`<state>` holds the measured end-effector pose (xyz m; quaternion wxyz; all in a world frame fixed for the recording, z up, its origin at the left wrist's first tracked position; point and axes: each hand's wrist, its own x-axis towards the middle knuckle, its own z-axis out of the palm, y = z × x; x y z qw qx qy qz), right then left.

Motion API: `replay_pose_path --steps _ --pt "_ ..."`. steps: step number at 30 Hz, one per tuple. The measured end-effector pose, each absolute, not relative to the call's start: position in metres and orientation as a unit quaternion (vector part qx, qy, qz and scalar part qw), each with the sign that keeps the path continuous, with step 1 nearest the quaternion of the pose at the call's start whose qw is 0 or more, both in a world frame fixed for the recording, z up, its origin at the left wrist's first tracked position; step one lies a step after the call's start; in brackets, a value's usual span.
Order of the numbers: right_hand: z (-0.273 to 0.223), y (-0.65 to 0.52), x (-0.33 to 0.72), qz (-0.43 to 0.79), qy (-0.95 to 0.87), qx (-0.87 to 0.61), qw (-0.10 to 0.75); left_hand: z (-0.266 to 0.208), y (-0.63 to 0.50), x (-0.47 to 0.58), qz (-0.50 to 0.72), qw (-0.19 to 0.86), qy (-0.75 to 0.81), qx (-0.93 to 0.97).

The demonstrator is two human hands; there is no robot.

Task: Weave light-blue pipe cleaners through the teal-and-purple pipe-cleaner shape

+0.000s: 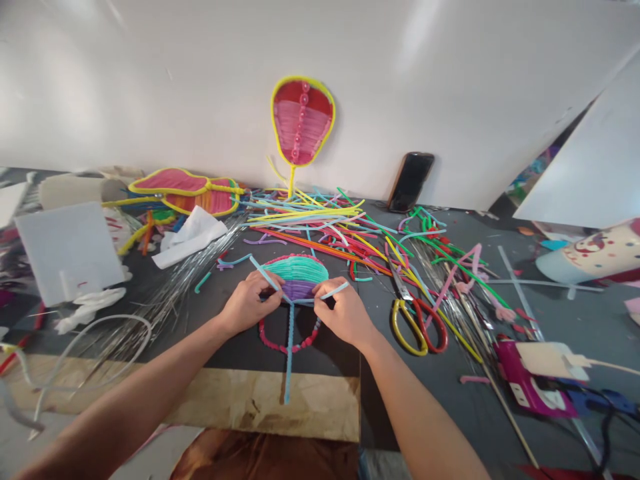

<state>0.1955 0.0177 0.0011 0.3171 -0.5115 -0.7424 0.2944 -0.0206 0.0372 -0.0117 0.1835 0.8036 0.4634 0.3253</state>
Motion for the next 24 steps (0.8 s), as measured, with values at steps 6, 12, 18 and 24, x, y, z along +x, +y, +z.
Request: replay_pose_path --steps 6,12,18,24 --pt "-0.003 0.016 0.192 0.260 -0.771 -0.470 0.342 -0.013 0.039 -0.022 0.289 0.207 0.462 0.813" --pt "-0.008 0.013 0.177 0.216 -0.810 -0.464 0.286 -0.013 0.040 -0.022 0.275 0.213 0.447 0.824" --pt "-0.015 0.015 0.174 0.152 -0.840 -0.447 0.266 -0.011 0.038 -0.020 0.289 0.200 0.459 0.816" --pt "-0.014 0.019 0.180 0.096 -0.865 -0.414 0.267 -0.015 0.039 -0.019 0.321 0.184 0.471 0.800"
